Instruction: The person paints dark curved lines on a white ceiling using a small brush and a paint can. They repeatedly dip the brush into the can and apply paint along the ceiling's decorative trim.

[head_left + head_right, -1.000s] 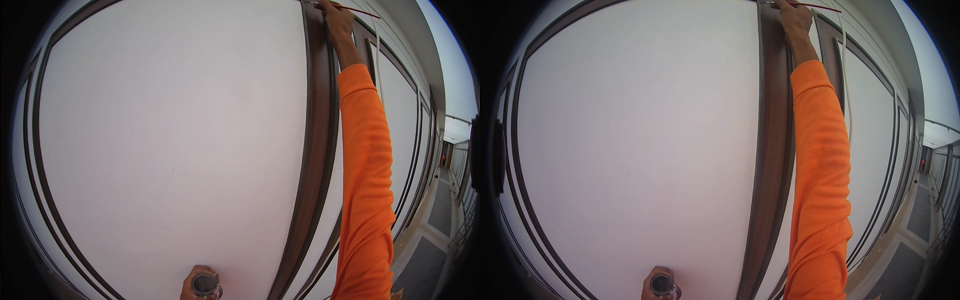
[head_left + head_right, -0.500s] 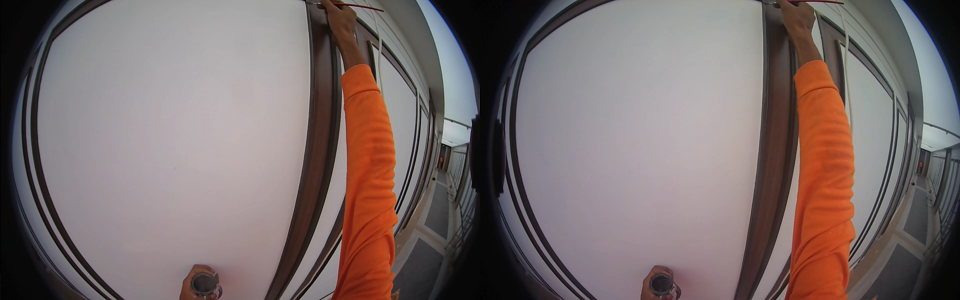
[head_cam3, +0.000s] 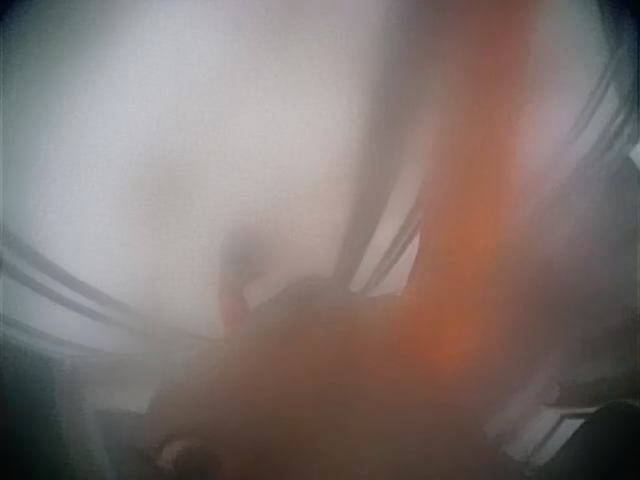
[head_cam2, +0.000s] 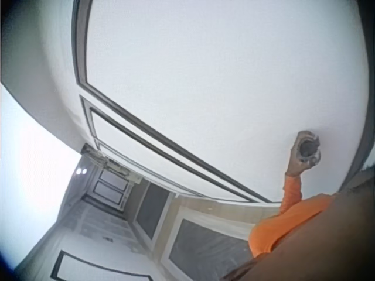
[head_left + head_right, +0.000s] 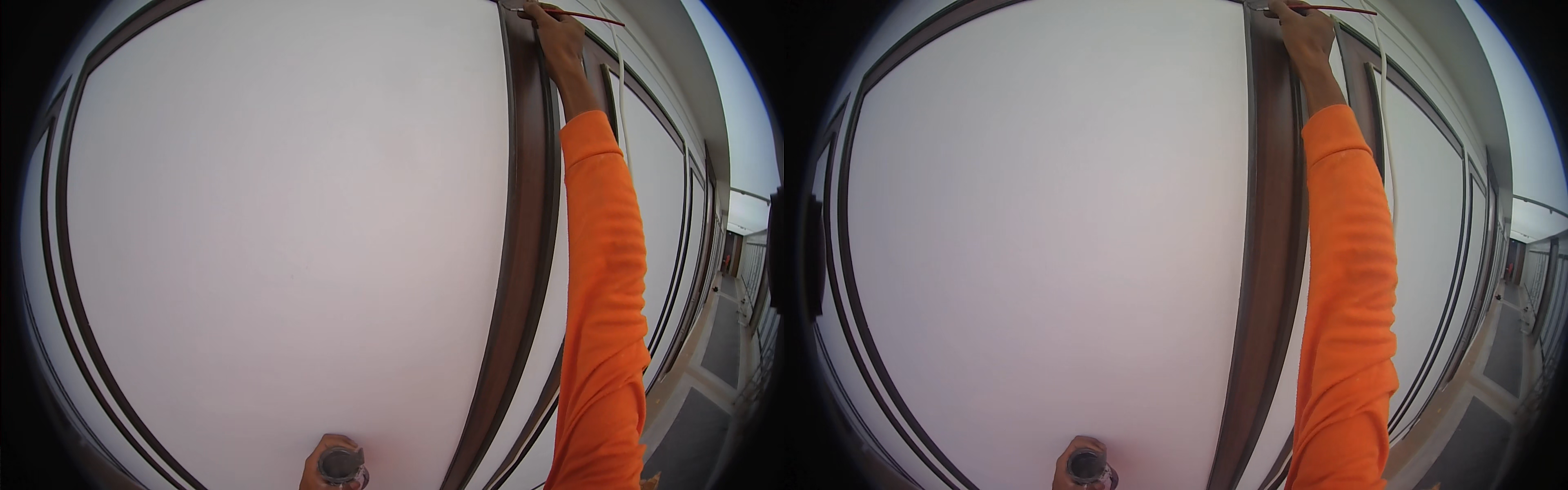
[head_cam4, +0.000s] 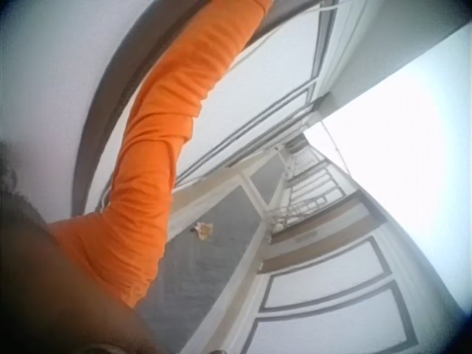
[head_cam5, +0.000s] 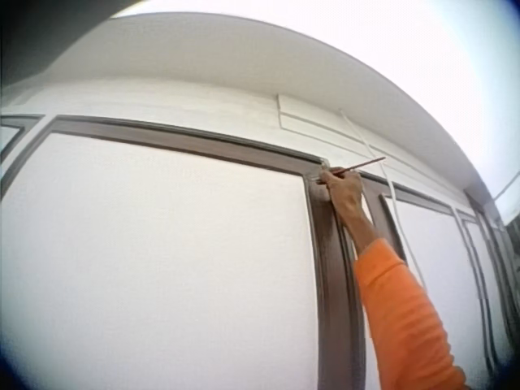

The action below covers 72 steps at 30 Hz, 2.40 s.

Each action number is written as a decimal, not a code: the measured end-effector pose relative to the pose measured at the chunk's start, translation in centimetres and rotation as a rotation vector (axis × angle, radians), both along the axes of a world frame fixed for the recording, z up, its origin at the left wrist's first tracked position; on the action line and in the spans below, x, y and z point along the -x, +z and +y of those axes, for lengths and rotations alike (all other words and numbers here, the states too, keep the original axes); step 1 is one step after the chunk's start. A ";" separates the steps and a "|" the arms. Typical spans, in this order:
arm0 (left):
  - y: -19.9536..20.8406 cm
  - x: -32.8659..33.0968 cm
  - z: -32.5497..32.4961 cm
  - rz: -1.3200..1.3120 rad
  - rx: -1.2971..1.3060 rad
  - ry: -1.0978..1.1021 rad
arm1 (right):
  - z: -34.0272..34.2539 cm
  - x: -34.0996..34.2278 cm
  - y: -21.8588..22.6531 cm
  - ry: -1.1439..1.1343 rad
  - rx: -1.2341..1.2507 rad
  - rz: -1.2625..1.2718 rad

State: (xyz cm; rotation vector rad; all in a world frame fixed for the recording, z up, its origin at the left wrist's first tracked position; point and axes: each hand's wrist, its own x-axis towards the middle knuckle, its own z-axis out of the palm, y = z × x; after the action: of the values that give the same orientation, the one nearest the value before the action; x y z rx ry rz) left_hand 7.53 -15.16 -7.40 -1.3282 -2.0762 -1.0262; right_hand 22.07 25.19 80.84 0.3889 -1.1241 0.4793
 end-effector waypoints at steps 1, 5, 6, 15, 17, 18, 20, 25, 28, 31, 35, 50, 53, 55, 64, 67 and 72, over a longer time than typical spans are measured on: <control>-0.1 0.0 -0.3 0.005 0.006 0.007 | -0.1 -0.1 -0.3 -0.027 0.024 -0.033; -0.5 0.9 -0.3 0.042 0.025 0.007 | 0.3 -0.5 -0.6 0.152 -0.051 -0.037; -0.7 1.0 -0.6 0.049 0.043 0.019 | 0.3 -0.2 -0.6 0.206 -0.078 -0.015; -0.8 0.6 -2.7 0.052 0.094 0.132 | -1.0 -0.8 -1.9 0.223 -0.014 -0.054; 1.9 -0.6 -1.4 -0.088 -0.023 0.095 | 0.3 -0.2 -0.9 0.280 -0.069 0.017; 3.9 -1.9 -1.0 -0.172 -0.100 0.086 | 0.7 0.2 -0.6 0.281 -0.077 0.012; 8.0 -5.0 -0.5 -0.351 -0.279 0.074 | 0.7 1.2 -0.4 0.298 -0.095 -0.002; 17.3 -11.4 1.4 -0.620 -0.621 -0.052 | 0.2 0.3 -1.3 0.284 -0.069 0.022; 20.8 -13.6 2.5 -0.676 -0.671 -0.091 | 0.3 0.5 -1.4 0.367 -0.118 0.093; 22.2 -15.0 3.3 -0.693 -0.674 -0.066 | 0.4 0.2 -1.8 0.270 -0.056 -0.025; 21.3 -14.9 3.1 -0.656 -0.595 0.028 | 0.6 0.6 -1.4 0.317 -0.056 0.051; 11.7 -8.7 0.3 -0.419 -0.075 0.373 | 0.3 0.6 -1.8 0.322 -0.081 0.033; 10.7 -7.9 0.1 -0.397 -0.022 0.396 | 0.3 0.4 -1.7 0.345 -0.079 -0.009; 10.2 -7.6 -0.1 -0.386 0.000 0.409 | 0.4 0.2 -1.7 0.335 -0.057 -0.012; 8.9 -6.8 -0.2 -0.351 0.052 0.437 | 0.8 -0.2 -2.3 0.325 -0.067 -0.054; 8.8 -6.5 -0.3 -0.341 0.066 0.443 | 0.5 0.1 -2.6 0.391 -0.052 -0.011; 8.6 -6.5 -0.7 -0.331 0.086 0.456 | 0.9 -0.4 -2.7 0.375 -0.137 -0.060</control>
State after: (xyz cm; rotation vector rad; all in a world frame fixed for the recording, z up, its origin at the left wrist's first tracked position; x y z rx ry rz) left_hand 13.98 -15.85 1.16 -0.6920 -2.5322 -1.0067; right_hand 22.46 26.08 78.10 0.7158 -1.1493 0.7483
